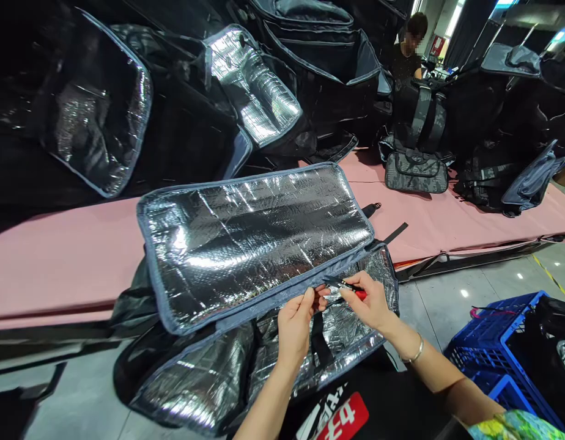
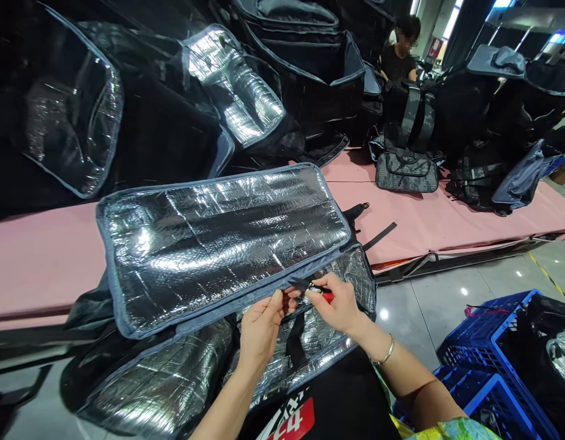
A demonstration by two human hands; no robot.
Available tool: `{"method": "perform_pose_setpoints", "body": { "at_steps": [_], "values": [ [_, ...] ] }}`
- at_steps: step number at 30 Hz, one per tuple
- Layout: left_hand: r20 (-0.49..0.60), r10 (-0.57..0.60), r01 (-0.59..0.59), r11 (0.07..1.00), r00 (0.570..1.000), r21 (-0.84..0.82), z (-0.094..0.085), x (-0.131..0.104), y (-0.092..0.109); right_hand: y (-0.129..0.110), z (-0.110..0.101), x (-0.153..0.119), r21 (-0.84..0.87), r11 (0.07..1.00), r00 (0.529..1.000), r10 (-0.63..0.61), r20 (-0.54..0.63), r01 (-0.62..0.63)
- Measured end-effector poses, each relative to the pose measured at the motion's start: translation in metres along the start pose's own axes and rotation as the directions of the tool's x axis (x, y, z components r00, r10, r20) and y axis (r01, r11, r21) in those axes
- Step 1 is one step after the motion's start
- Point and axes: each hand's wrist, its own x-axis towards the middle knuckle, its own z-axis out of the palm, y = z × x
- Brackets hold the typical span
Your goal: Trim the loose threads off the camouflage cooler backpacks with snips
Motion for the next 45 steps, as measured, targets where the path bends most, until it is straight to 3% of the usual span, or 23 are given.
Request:
{"method": "perform_pose_setpoints", "body": {
  "at_steps": [3,7,10,12,14,16,18,19,20,22,26,28,32,34,37,40,45],
  "values": [
    [-0.008,-0.031,0.031,0.999,0.999,-0.022,0.002,0.002,0.003,0.001,-0.010,0.014,-0.115,0.988,0.995,-0.102,-0.002,0.101],
    [-0.013,-0.027,0.027,1.000,1.000,-0.002,0.004,0.004,0.005,0.008,-0.015,0.041,-0.319,0.922,0.973,-0.185,0.139,0.221],
    [0.038,0.009,-0.013,0.994,0.999,0.108,0.001,0.004,0.005,0.013,-0.014,0.058,-0.405,0.880,0.956,-0.154,0.248,0.247],
    [0.144,0.084,-0.124,0.946,0.986,0.298,-0.003,0.003,0.006,0.013,-0.014,0.068,-0.435,0.873,0.946,-0.082,0.312,0.219],
    [0.253,0.283,-0.378,0.752,0.925,0.540,-0.008,0.004,0.010,0.009,-0.016,0.079,-0.478,0.859,0.927,0.010,0.374,0.184],
    [0.349,0.529,-0.585,0.384,0.773,0.714,-0.012,0.007,0.017,0.003,-0.018,0.090,-0.525,0.835,0.901,0.091,0.423,0.162],
    [0.434,0.654,-0.605,0.046,0.620,0.795,-0.013,0.011,0.027,-0.004,-0.018,0.099,-0.557,0.815,0.873,0.148,0.464,0.158],
    [0.471,0.658,-0.578,-0.066,0.588,0.814,-0.012,0.014,0.032,-0.006,-0.018,0.103,-0.568,0.809,0.861,0.171,0.480,0.155],
    [0.499,0.639,-0.547,-0.144,0.585,0.825,-0.011,0.017,0.037,-0.008,-0.017,0.107,-0.575,0.804,0.849,0.191,0.493,0.153],
    [0.526,0.560,-0.492,-0.227,0.640,0.840,-0.006,0.024,0.049,-0.010,-0.015,0.112,-0.582,0.800,0.833,0.217,0.509,0.146],
    [0.413,0.256,-0.353,-0.250,0.874,0.902,0.005,0.038,0.073,-0.009,-0.013,0.119,-0.574,0.805,0.805,0.237,0.544,0.151],
    [0.351,0.133,-0.315,-0.233,0.927,0.920,0.009,0.045,0.082,-0.007,-0.015,0.118,-0.545,0.822,0.806,0.206,0.555,0.166],
    [0.338,0.078,-0.318,-0.195,0.938,0.928,0.011,0.057,0.091,-0.001,-0.021,0.112,-0.460,0.859,0.889,0.012,0.457,0.225],
    [0.338,0.060,-0.324,-0.173,0.939,0.930,0.009,0.060,0.093,0.004,-0.024,0.110,-0.430,0.832,0.892,-0.157,0.424,0.350],
    [0.347,0.028,-0.340,-0.134,0.938,0.931,0.006,0.063,0.094,0.012,-0.026,0.113,-0.366,0.694,0.763,-0.424,0.488,0.620],
    [0.353,0.010,-0.350,-0.106,0.935,0.931,0.004,0.064,0.096,0.017,-0.025,0.118,-0.347,0.547,0.639,-0.546,0.543,0.762],
    [0.365,0.014,-0.362,-0.096,0.931,0.927,0.003,0.064,0.096,0.014,-0.021,0.127,-0.373,0.430,0.567,-0.572,0.592,0.822]
  ]
}}
